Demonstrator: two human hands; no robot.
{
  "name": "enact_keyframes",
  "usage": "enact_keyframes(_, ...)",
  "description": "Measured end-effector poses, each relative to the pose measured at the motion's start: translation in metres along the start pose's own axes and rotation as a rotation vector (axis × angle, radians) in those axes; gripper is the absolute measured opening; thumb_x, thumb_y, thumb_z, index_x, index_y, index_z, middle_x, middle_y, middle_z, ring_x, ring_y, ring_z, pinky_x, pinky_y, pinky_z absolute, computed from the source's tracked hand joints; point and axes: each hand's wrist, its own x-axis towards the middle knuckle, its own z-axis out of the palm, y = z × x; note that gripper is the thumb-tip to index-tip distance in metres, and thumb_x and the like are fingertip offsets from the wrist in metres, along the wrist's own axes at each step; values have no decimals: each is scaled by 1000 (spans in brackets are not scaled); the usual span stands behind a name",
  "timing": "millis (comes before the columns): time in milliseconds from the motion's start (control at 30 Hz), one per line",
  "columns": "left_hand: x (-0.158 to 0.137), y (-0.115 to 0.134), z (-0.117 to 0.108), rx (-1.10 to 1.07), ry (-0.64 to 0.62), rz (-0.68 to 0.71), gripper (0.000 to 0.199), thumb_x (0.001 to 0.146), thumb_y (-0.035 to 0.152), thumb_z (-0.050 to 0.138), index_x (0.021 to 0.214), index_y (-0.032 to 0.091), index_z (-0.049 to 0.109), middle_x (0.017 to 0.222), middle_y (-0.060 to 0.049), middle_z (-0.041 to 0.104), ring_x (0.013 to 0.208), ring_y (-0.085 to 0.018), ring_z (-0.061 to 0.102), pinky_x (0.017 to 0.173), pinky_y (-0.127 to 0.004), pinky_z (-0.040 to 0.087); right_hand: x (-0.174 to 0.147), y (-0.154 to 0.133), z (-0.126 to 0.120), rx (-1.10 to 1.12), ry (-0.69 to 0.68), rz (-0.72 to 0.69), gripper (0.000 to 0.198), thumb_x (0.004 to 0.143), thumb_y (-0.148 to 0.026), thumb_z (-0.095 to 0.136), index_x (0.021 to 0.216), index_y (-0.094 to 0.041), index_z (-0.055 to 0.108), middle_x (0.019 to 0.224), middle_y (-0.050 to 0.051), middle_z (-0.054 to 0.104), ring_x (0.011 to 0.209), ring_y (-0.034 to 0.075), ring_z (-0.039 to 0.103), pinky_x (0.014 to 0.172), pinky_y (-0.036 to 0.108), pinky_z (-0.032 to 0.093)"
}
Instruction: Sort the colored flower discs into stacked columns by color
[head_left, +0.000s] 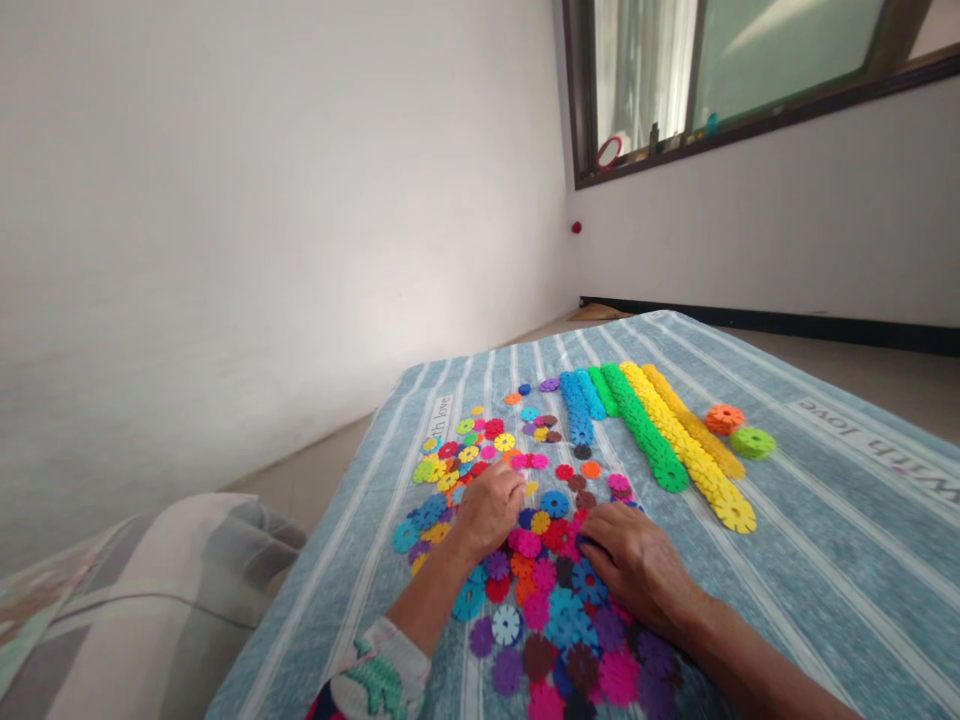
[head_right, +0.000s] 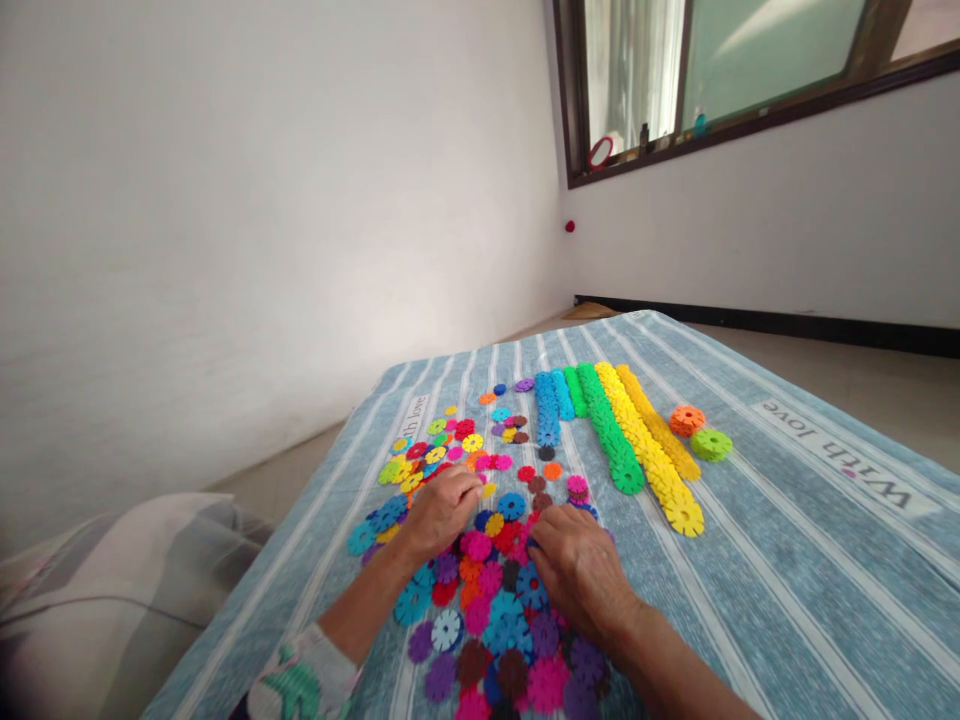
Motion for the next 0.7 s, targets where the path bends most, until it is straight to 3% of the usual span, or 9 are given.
enact_keyframes(367, -22, 24, -1, 114, -74, 118, 28, 90, 19, 37, 72, 16, 57, 77, -5, 59, 76, -16, 55, 69, -28, 42, 0, 0, -3, -12, -13, -22, 13, 89, -17, 50, 82, -19, 61, 83, 3, 61, 83, 18, 54, 77, 30, 39)
enact_keyframes(700, -20, 36, -6, 36, -172, 53, 11, 80, 26, 57, 75, 17, 59, 80, -4, 62, 79, -18, 57, 70, -28, 41, 0, 0, -5, -21, -12, -19, 11, 88, -16, 52, 83, -19, 62, 84, 2, 61, 83, 17, 54, 76, 29, 39)
